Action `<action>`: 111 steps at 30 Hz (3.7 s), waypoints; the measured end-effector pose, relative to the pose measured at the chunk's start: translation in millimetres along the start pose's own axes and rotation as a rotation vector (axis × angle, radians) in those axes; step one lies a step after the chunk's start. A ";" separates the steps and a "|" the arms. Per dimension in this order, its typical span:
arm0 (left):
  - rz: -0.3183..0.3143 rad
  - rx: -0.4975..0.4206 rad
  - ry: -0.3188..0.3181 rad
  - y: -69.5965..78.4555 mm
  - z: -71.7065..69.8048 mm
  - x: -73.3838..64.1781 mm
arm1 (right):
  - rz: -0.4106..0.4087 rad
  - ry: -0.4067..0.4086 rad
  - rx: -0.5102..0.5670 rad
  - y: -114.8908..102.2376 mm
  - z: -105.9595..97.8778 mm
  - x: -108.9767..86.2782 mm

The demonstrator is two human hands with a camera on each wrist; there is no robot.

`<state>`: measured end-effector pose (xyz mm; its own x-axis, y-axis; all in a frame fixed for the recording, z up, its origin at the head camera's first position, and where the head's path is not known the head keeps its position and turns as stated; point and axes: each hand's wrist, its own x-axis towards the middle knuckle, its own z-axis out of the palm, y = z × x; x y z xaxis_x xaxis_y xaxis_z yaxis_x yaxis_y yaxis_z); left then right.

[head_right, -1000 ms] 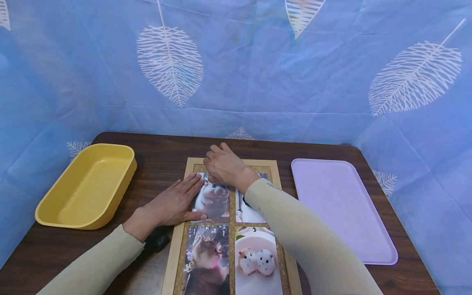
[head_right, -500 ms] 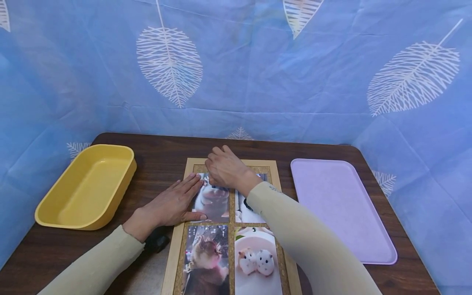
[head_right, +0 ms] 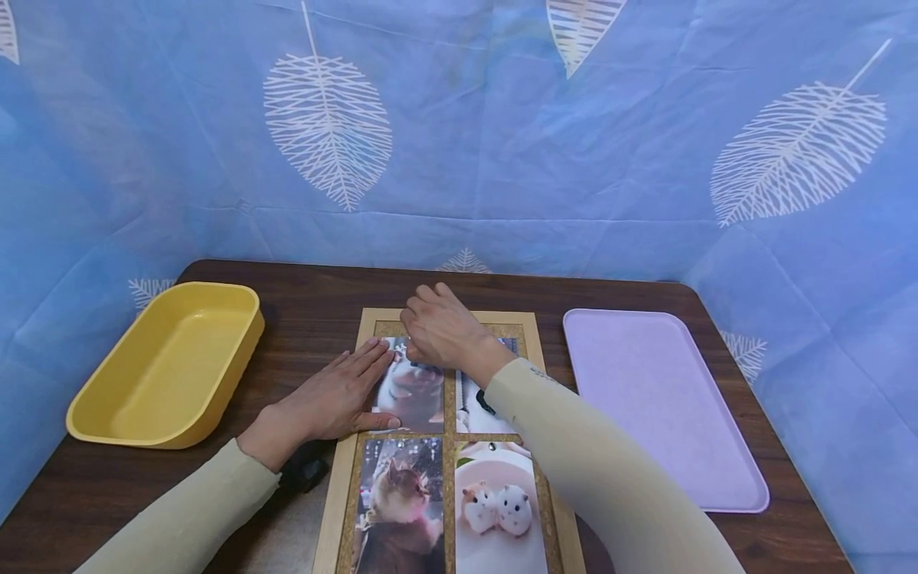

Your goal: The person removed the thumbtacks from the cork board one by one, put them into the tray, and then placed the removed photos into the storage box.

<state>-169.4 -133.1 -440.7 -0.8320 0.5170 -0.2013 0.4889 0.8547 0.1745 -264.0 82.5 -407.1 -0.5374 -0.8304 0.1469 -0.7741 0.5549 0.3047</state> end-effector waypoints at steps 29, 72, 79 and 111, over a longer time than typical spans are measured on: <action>0.014 -0.037 0.019 -0.8 -0.6 -0.5 | 0.078 0.101 0.076 13.8 -15.7 -44.9; 0.019 -0.052 0.021 3.0 1.4 -0.3 | 0.489 -0.019 0.099 99.0 2.2 -250.7; 0.020 -0.056 0.018 3.5 0.3 -1.2 | 0.510 -0.106 0.088 100.8 8.0 -262.1; 0.072 -0.090 0.051 8.2 -3.2 -4.9 | 0.523 -0.152 0.056 96.8 8.7 -270.4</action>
<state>-162.1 -128.8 -435.2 -0.8092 0.5715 -0.1364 0.5240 0.8069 0.2727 -196.5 361.2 -425.5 -0.8945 -0.4288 0.1264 -0.4050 0.8971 0.1766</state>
